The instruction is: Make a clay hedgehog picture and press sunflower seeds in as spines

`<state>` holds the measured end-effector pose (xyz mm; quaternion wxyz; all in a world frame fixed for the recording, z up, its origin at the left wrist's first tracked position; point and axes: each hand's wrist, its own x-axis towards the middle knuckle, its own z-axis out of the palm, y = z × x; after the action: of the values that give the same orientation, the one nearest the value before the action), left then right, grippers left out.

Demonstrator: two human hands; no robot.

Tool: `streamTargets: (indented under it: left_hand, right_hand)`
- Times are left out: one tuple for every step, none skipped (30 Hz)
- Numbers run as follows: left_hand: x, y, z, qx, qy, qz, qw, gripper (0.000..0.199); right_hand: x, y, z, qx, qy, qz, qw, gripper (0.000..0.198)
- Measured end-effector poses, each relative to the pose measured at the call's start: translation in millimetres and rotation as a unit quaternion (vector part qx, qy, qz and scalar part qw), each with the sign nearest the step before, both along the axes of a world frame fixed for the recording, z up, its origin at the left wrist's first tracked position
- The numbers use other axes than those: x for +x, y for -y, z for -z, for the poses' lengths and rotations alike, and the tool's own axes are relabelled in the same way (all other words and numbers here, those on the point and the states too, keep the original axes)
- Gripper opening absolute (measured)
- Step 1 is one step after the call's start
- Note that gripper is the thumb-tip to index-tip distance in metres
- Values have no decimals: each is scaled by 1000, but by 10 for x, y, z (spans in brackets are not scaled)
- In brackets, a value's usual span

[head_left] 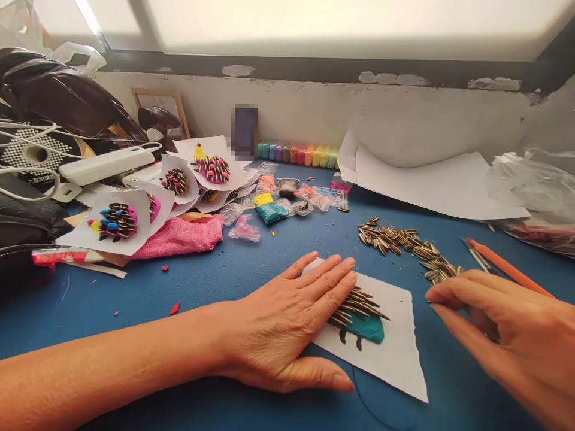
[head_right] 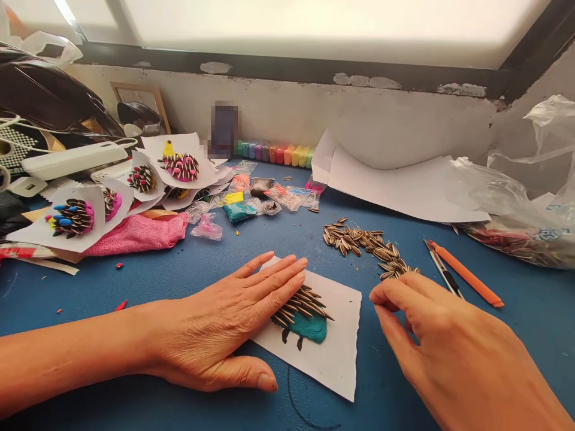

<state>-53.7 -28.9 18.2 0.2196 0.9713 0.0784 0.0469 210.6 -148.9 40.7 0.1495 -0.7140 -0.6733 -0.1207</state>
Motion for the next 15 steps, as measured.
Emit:
streamTargets:
  left_hand:
    - [-1,3,0,-2,-1,-2,1000,98]
    - [-1,6,0,-4,-2,-3,1000,98]
    - [-1,7,0,-6,-4,-3,1000,98]
    - [1,8,1,-8,-7,-1,1000,98]
    - [3,7,1,-10,-9,0,1000,99]
    - [5,6,0,-11,-12,1,1000,99]
    - [7,5,0,-12,-14,2,1000,99]
    - [9,4,-1,-12,-15,2,1000,99]
    - [11,4,-2,-12,-16,2,1000,99]
    - [12,4,-2,-12,-17,1,1000,99]
    - [13,5,-3,-12,-16,1,1000,99]
    - [13,6,-3,-10,-14,-1,1000,100]
    - [12,8,-3,-7,-11,-2,1000,100]
    - [10,9,-4,-4,-9,-3,1000,100]
    - [7,11,-6,-1,-7,-4,1000,100]
  right_hand:
    - [26,15,22,-14,24,-9,1000,27]
    - [45,27,47,-27,45,-18,998,26]
    - [54,34,70,-34,59,-25,997,27]
    - [55,34,90,-34,65,-26,997,28]
    - [48,27,103,-39,64,-28,997,30]
    - [35,14,108,-43,59,-28,997,31]
    - [19,-3,107,-48,50,-28,997,33]
    - [3,-23,100,-49,41,-29,998,34]
    - [-9,-42,91,-47,30,-31,998,35]
    - [-15,-59,82,-46,17,-34,998,36]
    - [-12,-71,75,-47,4,-38,998,36]
    - [0,-77,71,-48,-7,-41,998,37]
    - [20,-79,70,-52,-16,-40,998,36]
    - [46,-76,71,-56,-24,-34,998,34]
    - [75,-70,71,-59,-27,-27,998,32]
